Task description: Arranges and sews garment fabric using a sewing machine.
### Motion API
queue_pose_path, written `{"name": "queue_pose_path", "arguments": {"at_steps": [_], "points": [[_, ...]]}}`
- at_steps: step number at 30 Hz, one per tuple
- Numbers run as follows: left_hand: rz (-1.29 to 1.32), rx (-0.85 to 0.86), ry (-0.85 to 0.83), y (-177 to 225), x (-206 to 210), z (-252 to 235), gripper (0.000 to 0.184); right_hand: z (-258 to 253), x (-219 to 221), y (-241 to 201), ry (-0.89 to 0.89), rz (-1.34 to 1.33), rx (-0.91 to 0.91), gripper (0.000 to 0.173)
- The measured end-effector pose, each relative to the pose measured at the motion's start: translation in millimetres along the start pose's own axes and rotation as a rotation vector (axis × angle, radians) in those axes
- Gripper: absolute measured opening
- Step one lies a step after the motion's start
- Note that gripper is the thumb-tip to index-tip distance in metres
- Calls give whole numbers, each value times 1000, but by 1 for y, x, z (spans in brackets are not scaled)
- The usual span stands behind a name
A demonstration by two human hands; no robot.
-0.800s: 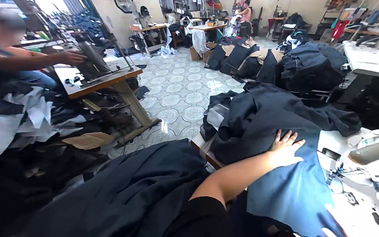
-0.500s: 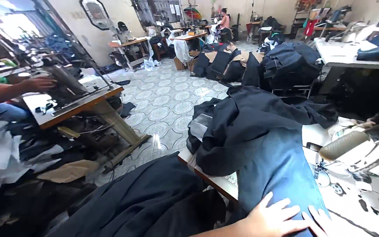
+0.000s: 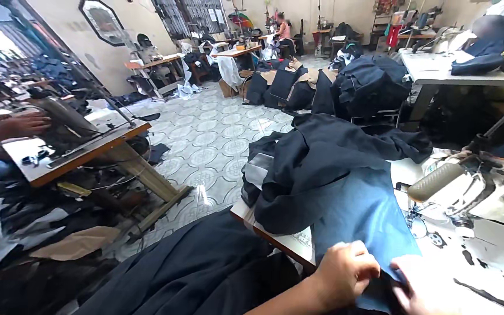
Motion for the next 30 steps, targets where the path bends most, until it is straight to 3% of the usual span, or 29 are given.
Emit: {"name": "queue_pose_path", "arguments": {"at_steps": [3,5,7,9,10,12,14,16,17,18,20,21,23,25,26,28,30], "points": [[-245,147,240,19,-48,-14,17,-3,-12,34,38,-69,183,30],[-390,128,213,11,-56,-19,16,-4,-12,36,-72,-262,216,27],[-411,-13,-21,-5,-40,-20,15,-4,-4,25,-301,-671,325,21],[-310,-294,-382,-23,-17,-9,18,-1,10,18,-364,-1254,452,20],[-266,-417,-530,-31,-8,-1,20,0,17,16,-343,-1538,495,29],[-254,-561,-634,-39,-6,10,27,-5,14,10,-175,-1826,641,47],[-322,-678,-533,-48,-25,7,28,-8,15,6,42,-2019,759,53],[-283,-747,-343,-57,-46,2,32,-4,21,-7,123,-2190,696,52],[-117,-741,-230,-59,-51,2,32,1,23,-11,113,-2217,579,48],[206,-691,-85,-59,-52,3,30,8,23,-12,106,-2188,490,40],[1060,-586,196,-53,-39,6,30,22,29,-3,156,-2165,639,45],[1361,-515,265,-48,-32,6,30,27,35,3,175,-2182,737,47],[1670,-341,222,-34,-18,4,21,37,43,14,197,-2135,897,55],[1761,-205,-2,-19,-3,2,23,45,45,23,172,-2044,880,57],[1723,-186,-134,-15,4,3,32,45,44,27,153,-2027,739,51],[1330,-299,-266,-21,9,7,40,40,31,35,112,-2003,386,36],[753,-389,-182,-38,-1,-6,29,33,17,40,153,-1931,360,37]]}}
Point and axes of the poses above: each hand's wrist, its own z-axis away from the middle knuckle, its own x-axis out of the palm, y = z × x, the point moved 8 cm from there along -z, towards the middle knuckle, and after that the axes turned 11 degrees about z, right-handed, at the moved point
